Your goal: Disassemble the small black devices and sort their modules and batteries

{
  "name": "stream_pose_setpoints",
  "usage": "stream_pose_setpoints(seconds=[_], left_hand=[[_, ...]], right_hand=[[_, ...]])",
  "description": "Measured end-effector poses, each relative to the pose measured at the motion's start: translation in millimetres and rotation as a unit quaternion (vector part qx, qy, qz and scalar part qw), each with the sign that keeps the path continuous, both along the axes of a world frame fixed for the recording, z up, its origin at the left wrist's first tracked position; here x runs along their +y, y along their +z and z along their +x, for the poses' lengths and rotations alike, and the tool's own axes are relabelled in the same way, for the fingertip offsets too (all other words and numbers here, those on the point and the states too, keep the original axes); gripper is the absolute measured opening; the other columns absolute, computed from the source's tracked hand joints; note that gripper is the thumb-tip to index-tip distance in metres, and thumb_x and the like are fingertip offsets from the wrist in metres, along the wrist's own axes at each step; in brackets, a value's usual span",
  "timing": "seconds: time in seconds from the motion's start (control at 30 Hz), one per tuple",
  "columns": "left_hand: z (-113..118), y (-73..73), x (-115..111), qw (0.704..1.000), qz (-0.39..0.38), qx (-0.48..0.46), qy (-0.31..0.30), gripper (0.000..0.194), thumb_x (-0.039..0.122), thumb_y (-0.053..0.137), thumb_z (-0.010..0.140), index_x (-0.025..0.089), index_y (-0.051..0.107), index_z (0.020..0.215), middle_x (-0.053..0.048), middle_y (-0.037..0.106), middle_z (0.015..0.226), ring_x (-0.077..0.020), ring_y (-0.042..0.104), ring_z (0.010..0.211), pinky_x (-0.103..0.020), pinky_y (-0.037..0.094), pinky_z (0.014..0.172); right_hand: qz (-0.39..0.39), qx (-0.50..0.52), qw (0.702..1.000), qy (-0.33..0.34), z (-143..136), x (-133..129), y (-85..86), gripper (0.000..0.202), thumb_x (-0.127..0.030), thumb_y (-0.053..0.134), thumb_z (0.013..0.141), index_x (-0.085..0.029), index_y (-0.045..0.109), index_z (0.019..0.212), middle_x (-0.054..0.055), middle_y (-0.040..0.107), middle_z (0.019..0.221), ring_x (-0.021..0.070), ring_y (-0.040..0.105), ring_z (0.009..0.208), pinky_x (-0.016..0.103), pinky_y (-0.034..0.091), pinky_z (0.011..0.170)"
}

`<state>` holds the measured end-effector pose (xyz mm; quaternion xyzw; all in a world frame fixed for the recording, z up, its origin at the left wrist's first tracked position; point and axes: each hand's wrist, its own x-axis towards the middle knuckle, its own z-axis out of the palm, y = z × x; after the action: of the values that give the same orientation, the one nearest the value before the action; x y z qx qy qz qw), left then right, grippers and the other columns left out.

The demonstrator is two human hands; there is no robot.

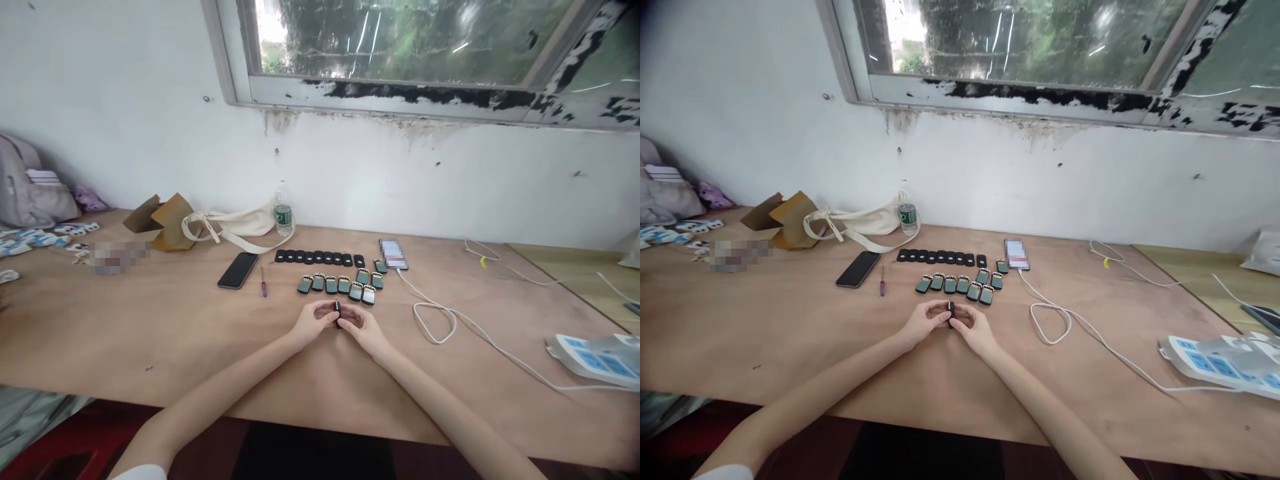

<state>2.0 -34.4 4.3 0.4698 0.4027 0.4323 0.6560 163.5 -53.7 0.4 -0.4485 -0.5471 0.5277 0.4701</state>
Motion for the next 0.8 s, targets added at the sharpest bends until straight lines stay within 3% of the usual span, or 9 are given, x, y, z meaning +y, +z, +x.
stream_pose_setpoints(seconds=[0.2, 0.37, 0.57, 0.8], left_hand=[[-5.5, 4.8, -2.6, 0.997, 0.029, 0.023, -0.061, 0.054, 0.035, 0.078, 0.065, 0.016, 0.064, 0.113, -0.011, 0.068, 0.11, -0.0279, 0.063, 0.102, -0.043, 0.051, 0.091], [-4.8, 1.4, -2.1, 0.994, 0.045, 0.024, -0.093, 0.069, 0.027, 0.084, 0.056, 0.016, 0.06, 0.12, -0.012, 0.067, 0.111, -0.0293, 0.062, 0.105, -0.043, 0.048, 0.095], [-1.4, -5.5, 0.2, 0.995, 0.024, 0.038, -0.085, 0.058, 0.034, 0.084, 0.053, 0.008, 0.069, 0.103, -0.016, 0.069, 0.104, -0.0322, 0.063, 0.102, -0.045, 0.046, 0.097], [-1.2, -6.1, -1.1, 0.996, 0.025, 0.039, -0.079, 0.055, 0.036, 0.084, 0.054, 0.01, 0.07, 0.1, -0.015, 0.07, 0.103, -0.0318, 0.064, 0.101, -0.043, 0.047, 0.095]], right_hand=[[-0.015, -0.026, 0.999, -0.022, 4.5, 0.9, 6.3, 0.036, -0.043, 0.07, 0.07, -0.022, 0.067, 0.099, 0.007, 0.071, 0.102, 0.0263, 0.065, 0.099, 0.045, 0.049, 0.093], [-0.01, -0.048, 0.997, -0.054, 5.7, -1.3, 11.4, 0.035, -0.045, 0.069, 0.07, -0.022, 0.068, 0.096, 0.007, 0.071, 0.103, 0.0271, 0.065, 0.099, 0.044, 0.049, 0.092], [-0.03, -0.03, 0.998, -0.037, 4.0, -0.9, 14.6, 0.045, -0.045, 0.074, 0.064, -0.019, 0.067, 0.1, 0.01, 0.071, 0.104, 0.0277, 0.065, 0.101, 0.045, 0.049, 0.094], [-0.025, -0.042, 0.998, -0.031, 5.8, -1.1, 18.6, 0.045, -0.048, 0.071, 0.066, -0.016, 0.069, 0.098, 0.012, 0.07, 0.107, 0.0281, 0.065, 0.102, 0.045, 0.049, 0.094]])
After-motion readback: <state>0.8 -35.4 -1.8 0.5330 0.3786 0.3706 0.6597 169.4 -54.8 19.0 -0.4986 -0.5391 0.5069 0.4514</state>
